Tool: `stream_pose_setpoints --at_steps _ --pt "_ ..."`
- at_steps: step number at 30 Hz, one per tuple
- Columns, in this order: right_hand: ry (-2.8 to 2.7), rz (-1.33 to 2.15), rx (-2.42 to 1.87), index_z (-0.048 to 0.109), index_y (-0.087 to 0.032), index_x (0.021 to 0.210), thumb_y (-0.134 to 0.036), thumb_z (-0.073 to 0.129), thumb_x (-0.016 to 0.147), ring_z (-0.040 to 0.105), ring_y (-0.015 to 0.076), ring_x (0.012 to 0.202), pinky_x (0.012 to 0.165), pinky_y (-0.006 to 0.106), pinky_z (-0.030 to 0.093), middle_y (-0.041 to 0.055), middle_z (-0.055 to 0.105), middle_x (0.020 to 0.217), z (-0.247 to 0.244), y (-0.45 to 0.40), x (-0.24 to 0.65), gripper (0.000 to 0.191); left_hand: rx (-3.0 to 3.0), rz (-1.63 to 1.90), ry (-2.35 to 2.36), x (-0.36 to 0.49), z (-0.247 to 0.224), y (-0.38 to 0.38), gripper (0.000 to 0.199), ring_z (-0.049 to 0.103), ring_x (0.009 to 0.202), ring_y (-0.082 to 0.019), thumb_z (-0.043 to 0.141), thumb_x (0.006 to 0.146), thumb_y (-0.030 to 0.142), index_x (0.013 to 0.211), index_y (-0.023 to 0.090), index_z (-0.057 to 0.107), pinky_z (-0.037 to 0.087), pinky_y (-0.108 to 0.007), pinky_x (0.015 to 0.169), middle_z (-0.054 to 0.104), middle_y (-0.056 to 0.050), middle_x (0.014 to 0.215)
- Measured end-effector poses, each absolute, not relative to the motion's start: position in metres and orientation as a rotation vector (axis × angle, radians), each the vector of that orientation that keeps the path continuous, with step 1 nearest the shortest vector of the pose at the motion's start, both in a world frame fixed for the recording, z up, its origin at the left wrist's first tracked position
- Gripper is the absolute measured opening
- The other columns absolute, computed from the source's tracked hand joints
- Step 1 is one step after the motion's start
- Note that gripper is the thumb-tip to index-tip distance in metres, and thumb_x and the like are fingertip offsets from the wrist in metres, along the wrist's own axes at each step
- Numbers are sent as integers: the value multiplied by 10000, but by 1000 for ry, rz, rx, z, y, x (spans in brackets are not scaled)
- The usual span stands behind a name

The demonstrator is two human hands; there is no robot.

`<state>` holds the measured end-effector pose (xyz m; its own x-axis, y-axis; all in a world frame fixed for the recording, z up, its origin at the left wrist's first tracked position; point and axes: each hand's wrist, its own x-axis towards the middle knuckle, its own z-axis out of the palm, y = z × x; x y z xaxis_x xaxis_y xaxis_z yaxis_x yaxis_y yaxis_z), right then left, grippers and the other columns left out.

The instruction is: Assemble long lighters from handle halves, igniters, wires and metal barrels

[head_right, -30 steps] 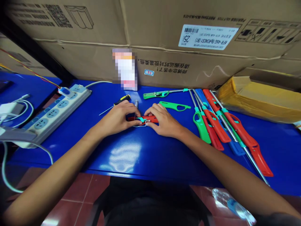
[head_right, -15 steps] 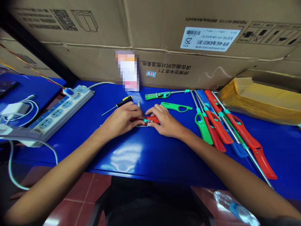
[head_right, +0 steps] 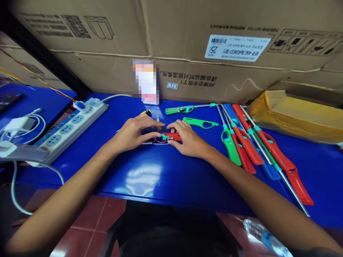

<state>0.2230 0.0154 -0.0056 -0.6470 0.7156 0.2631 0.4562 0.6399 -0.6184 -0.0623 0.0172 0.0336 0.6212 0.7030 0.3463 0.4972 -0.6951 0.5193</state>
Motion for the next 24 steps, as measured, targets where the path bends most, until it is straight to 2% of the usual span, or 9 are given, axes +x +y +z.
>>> stream_pose_setpoints --at_steps 3,7,11,13,16,19,24 --pt "-2365 700 -915 588 -289 1375 -262 688 1053 656 333 1203 1075 545 555 96 663 1248 -3 13 223 338 2494 804 1049 -69 38 18 208 767 1093 -249 686 1154 373 1190 233 836 564 -438 1070 879 -62 1179" --pt "-2389 687 -883 586 -280 1377 -174 643 1002 650 333 1243 1095 547 551 102 654 1280 1 11 224 394 2548 738 1124 -79 46 18 293 722 984 -250 634 1153 405 1002 224 807 548 -417 949 841 -53 990" --pt "-2398 662 -850 574 -282 1393 -187 658 1005 640 340 1257 1107 561 540 110 657 1321 2 11 225 408 2515 667 1160 -83 51 17 322 705 947 -250 658 1129 440 913 221 752 524 -404 890 800 -44 915" --pt "-2391 644 -845 575 -289 1392 -230 679 1026 641 345 1243 1103 571 535 108 663 1317 2 10 224 384 2492 665 1193 -80 48 17 273 710 960 -250 657 1119 410 944 215 737 535 -399 893 795 -53 948" --pt "-2398 621 -829 579 -292 1377 -269 696 1040 643 347 1225 1101 579 530 104 667 1302 2 9 222 358 2494 677 1279 -71 39 17 175 720 1052 -267 603 1120 310 1095 197 734 559 -409 949 800 -88 1078" --pt "-2409 611 -829 580 -292 1362 -259 691 1033 644 346 1213 1102 583 529 103 669 1295 3 9 222 349 2504 664 1450 -59 34 17 195 715 1120 -288 546 1137 264 1193 185 715 564 -426 975 796 -120 1174" --pt "-2399 632 -845 581 -282 1357 -224 651 1015 642 349 1237 1128 587 523 110 669 1295 4 10 222 354 2469 440 1735 -44 43 23 266 746 1020 -303 541 1172 367 1163 174 723 541 -409 825 814 -148 1126"
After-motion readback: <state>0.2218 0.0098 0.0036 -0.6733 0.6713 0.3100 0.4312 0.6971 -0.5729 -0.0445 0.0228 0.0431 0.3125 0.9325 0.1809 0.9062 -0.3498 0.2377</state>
